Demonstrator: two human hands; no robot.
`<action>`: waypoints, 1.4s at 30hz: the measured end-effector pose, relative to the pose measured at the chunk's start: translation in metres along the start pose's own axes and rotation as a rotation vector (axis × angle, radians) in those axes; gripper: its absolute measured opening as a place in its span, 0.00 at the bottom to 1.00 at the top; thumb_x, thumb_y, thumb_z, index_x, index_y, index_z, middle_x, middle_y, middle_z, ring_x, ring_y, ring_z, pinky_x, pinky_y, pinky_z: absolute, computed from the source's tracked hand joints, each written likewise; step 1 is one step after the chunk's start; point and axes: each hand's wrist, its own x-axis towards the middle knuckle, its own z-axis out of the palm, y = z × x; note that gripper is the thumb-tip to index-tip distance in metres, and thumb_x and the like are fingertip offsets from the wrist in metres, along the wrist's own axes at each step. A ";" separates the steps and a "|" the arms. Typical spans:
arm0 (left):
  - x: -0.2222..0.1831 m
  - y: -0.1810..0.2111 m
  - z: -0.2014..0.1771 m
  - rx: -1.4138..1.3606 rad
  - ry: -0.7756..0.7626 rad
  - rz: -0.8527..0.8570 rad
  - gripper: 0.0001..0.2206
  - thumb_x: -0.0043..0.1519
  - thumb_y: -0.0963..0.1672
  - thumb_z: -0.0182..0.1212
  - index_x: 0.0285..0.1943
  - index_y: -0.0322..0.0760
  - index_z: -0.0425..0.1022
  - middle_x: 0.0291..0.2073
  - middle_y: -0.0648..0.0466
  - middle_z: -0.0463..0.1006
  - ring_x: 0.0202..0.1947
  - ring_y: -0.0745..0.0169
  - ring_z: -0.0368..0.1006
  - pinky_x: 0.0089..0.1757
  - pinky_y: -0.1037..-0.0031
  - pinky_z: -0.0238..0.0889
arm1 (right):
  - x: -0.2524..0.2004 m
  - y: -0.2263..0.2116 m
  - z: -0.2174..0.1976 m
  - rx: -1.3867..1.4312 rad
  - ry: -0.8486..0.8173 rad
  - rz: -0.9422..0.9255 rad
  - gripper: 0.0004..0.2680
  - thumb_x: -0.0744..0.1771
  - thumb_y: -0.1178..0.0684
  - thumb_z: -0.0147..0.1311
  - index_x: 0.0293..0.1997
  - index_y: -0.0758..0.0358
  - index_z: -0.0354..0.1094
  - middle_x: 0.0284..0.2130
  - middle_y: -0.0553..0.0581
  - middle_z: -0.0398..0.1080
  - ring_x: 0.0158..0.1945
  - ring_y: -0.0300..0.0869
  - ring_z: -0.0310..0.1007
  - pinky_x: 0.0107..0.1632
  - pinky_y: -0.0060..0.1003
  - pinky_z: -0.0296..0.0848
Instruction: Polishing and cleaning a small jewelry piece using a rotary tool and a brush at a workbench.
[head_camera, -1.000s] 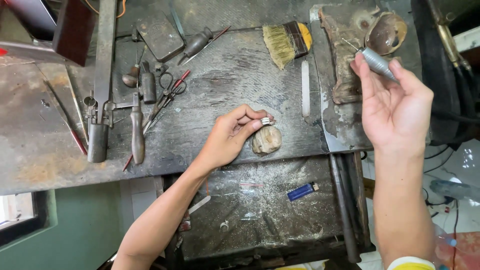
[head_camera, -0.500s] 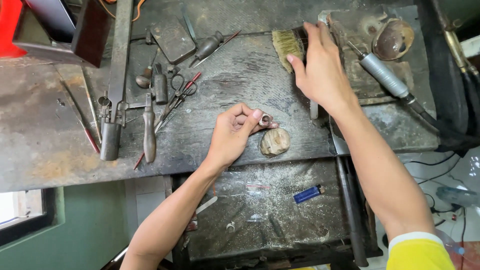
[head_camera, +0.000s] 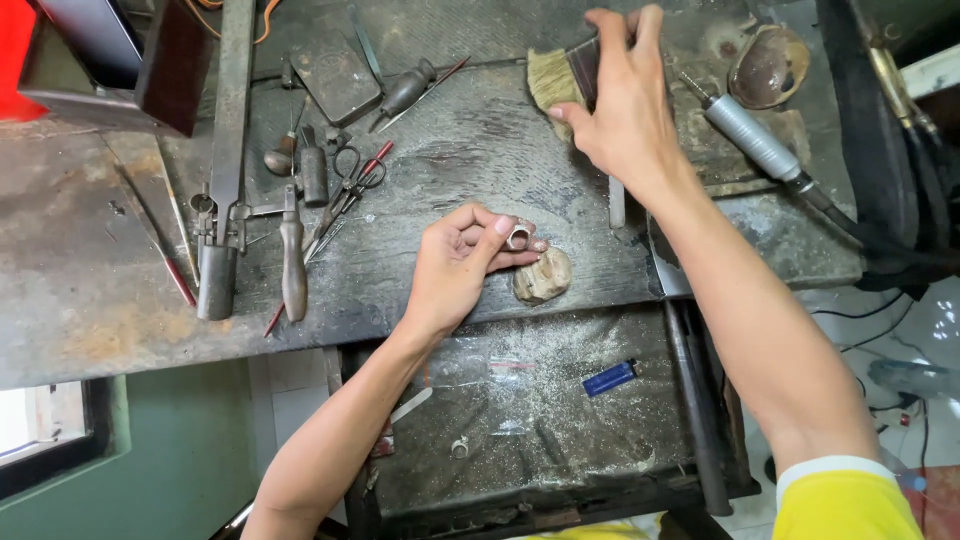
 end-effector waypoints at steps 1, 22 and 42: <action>-0.002 0.002 0.001 0.002 -0.003 0.007 0.08 0.67 0.42 0.57 0.37 0.29 0.70 0.38 0.37 0.82 0.42 0.44 0.84 0.48 0.62 0.82 | -0.008 -0.003 -0.005 -0.002 0.006 -0.004 0.30 0.60 0.59 0.78 0.63 0.75 0.56 0.50 0.68 0.51 0.55 0.63 0.67 0.66 0.54 0.65; -0.112 -0.013 0.000 0.820 -0.006 0.514 0.17 0.64 0.35 0.60 0.62 0.32 0.71 0.45 0.46 0.86 0.49 0.48 0.82 0.48 0.61 0.75 | -0.226 -0.075 -0.038 0.500 0.238 -0.099 0.11 0.62 0.68 0.63 0.47 0.74 0.72 0.35 0.68 0.80 0.37 0.56 0.83 0.39 0.47 0.83; -0.152 -0.075 0.026 -0.368 0.399 -0.195 0.06 0.67 0.38 0.49 0.35 0.32 0.66 0.68 0.31 0.68 0.67 0.39 0.69 0.68 0.59 0.57 | -0.243 -0.090 -0.033 0.243 0.018 -0.052 0.12 0.65 0.58 0.62 0.51 0.73 0.70 0.39 0.61 0.80 0.36 0.42 0.83 0.42 0.31 0.83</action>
